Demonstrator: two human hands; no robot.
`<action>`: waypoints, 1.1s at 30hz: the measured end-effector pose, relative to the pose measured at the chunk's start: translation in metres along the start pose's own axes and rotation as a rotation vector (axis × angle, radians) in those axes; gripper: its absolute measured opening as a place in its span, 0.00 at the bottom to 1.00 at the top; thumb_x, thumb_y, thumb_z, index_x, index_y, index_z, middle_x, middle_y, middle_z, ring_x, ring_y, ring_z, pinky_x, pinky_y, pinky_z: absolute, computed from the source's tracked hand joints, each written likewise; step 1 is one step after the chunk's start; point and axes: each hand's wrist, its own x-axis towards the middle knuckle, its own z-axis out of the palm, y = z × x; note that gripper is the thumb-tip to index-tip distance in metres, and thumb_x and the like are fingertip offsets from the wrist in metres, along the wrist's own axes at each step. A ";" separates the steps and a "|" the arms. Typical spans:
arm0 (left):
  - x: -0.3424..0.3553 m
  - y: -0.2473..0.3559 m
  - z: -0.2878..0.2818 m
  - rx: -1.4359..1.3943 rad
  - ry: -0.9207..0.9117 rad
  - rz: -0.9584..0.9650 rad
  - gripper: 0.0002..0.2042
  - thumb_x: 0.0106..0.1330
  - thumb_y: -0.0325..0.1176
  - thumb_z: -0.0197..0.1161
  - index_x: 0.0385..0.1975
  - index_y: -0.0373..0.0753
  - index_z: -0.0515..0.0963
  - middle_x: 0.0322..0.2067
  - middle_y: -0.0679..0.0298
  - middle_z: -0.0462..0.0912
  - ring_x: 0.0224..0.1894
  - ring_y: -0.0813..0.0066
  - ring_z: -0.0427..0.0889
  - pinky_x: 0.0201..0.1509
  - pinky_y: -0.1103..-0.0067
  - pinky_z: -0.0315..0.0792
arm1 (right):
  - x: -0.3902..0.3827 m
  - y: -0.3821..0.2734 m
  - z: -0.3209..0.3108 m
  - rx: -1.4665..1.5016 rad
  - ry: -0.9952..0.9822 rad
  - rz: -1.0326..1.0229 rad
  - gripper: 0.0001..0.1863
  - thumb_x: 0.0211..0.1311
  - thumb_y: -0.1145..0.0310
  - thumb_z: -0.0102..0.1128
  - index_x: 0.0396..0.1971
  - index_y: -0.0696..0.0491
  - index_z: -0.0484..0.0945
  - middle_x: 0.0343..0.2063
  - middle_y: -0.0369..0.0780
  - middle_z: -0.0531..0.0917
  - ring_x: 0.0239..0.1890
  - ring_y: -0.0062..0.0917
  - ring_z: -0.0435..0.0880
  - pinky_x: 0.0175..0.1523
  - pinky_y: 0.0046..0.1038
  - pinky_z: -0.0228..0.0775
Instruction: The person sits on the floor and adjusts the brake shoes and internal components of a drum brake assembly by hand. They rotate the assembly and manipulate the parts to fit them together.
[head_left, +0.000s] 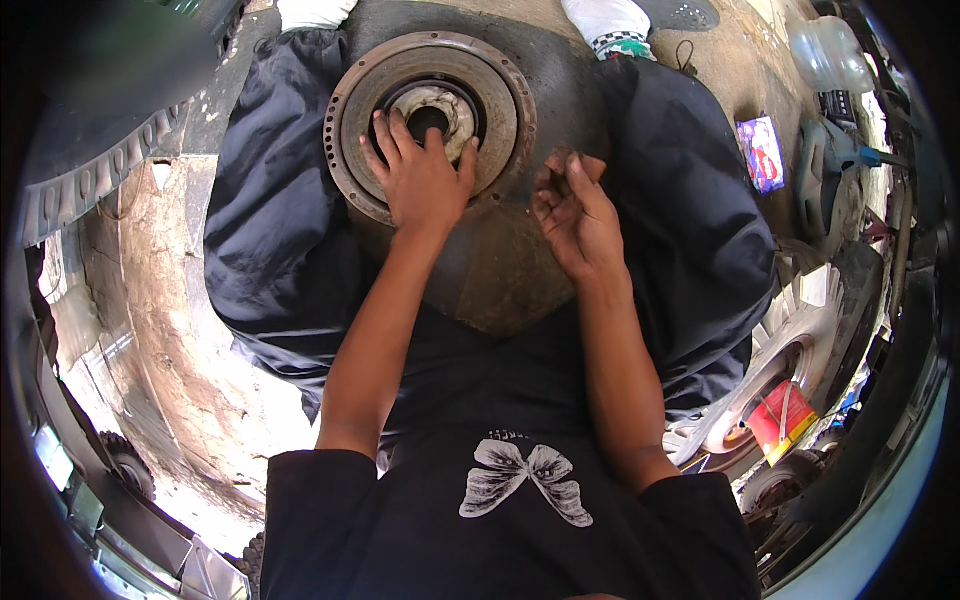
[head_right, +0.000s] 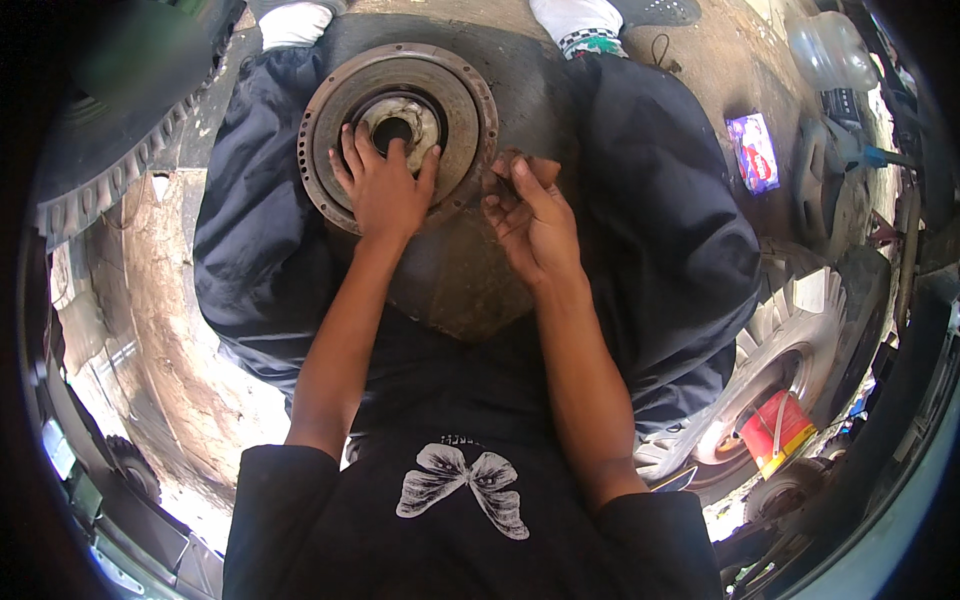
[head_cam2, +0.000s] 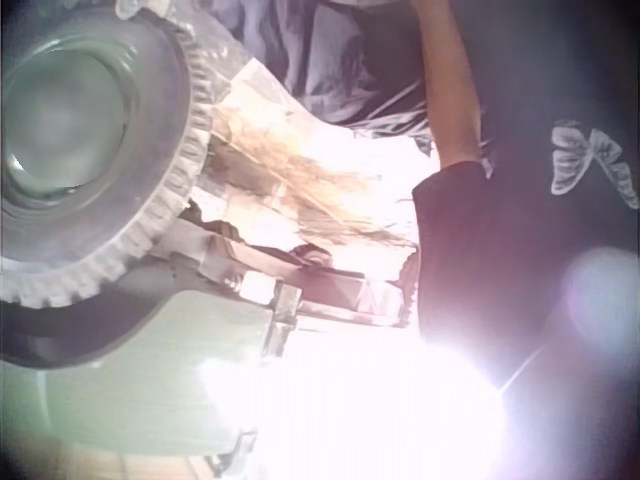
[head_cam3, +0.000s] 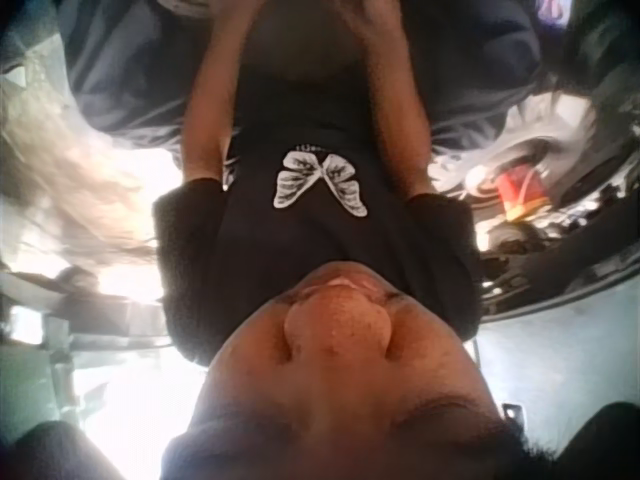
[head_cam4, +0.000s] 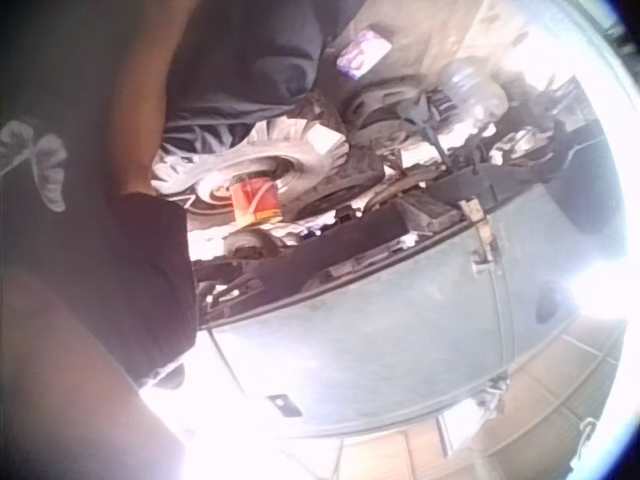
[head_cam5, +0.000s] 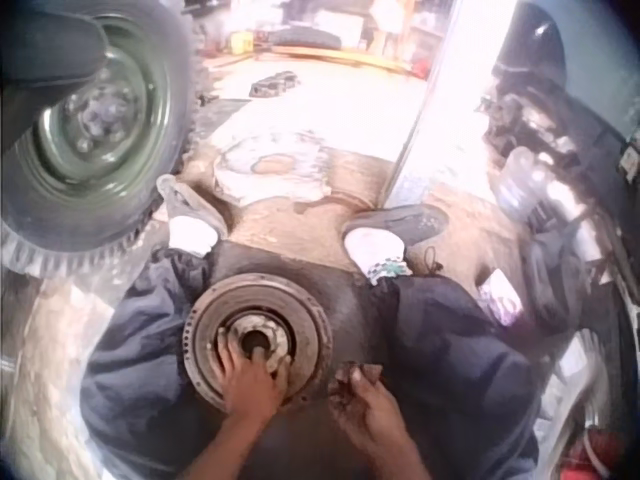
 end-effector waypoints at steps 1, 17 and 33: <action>0.000 0.000 0.001 -0.011 0.005 0.000 0.30 0.76 0.60 0.56 0.50 0.34 0.83 0.73 0.35 0.59 0.81 0.36 0.48 0.82 0.43 0.36 | 0.003 0.001 -0.002 -0.001 0.017 -0.014 0.10 0.76 0.62 0.65 0.51 0.47 0.81 0.45 0.32 0.86 0.47 0.23 0.85 0.51 0.28 0.77; 0.009 -0.049 -0.032 -0.620 0.078 0.009 0.16 0.71 0.41 0.71 0.50 0.37 0.87 0.55 0.49 0.85 0.63 0.50 0.81 0.66 0.65 0.74 | 0.006 0.007 -0.009 -0.368 0.236 -0.230 0.08 0.75 0.64 0.68 0.45 0.51 0.81 0.47 0.37 0.89 0.45 0.21 0.86 0.53 0.28 0.78; -0.028 -0.010 -0.045 -1.561 -0.395 -0.283 0.14 0.71 0.26 0.72 0.53 0.29 0.85 0.46 0.60 0.90 0.48 0.76 0.87 0.57 0.78 0.79 | 0.001 0.036 0.017 -0.214 -0.032 0.015 0.12 0.75 0.67 0.67 0.51 0.58 0.82 0.48 0.42 0.89 0.50 0.28 0.88 0.57 0.35 0.83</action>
